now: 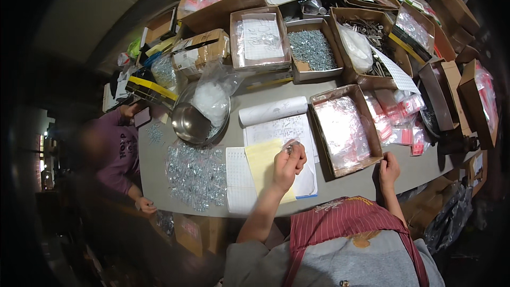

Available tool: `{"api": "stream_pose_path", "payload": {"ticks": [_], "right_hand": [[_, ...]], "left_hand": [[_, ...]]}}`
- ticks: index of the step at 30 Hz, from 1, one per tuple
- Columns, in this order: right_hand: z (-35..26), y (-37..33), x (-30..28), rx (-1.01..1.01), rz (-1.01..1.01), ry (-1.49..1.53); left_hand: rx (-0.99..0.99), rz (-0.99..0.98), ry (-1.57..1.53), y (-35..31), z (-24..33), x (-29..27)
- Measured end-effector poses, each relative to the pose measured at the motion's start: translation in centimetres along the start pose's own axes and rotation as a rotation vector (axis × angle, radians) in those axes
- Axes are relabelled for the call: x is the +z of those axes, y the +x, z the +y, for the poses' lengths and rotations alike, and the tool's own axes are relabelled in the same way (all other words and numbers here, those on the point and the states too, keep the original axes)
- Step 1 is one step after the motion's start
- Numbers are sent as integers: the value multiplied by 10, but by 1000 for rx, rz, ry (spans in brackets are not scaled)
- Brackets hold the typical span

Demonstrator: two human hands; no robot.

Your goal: The person walks through a cluttered warehouse and approaches a table. They pick up a small bag of metal hardware, place it on the table, and write on a yellow notepad with a pen. They then write in a larger notebook and place the notepad into a box.

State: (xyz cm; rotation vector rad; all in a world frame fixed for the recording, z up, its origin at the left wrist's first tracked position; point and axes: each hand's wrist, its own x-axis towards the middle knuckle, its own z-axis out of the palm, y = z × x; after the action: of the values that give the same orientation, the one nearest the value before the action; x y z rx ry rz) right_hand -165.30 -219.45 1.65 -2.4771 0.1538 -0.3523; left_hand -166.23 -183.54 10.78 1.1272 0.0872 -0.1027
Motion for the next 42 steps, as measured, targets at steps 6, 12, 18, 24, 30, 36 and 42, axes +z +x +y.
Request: {"api": "stream_pose_path", "payload": {"ticks": [6,12,18,24,30,36,42], "right_hand": [[4,-2,-1,-14,-10,60],[9,1,-4,-19,-74,111],[12,4,-13,-50,-94,147],[21,9,-6,-74,-136,133],[19,9,-9,-54,-144,164],[15,9,-13,-62,-139,193],[20,10,-13,-70,-147,205]], "left_hand": [[144,44,386,-29,6,36],[354,2,748,-47,9,59],[307,12,743,-55,7,81],[-26,106,304,-53,2,102],[-203,167,323,-50,-9,105],[-143,111,406,-35,-9,109],[-201,26,209,-3,13,141]]}}
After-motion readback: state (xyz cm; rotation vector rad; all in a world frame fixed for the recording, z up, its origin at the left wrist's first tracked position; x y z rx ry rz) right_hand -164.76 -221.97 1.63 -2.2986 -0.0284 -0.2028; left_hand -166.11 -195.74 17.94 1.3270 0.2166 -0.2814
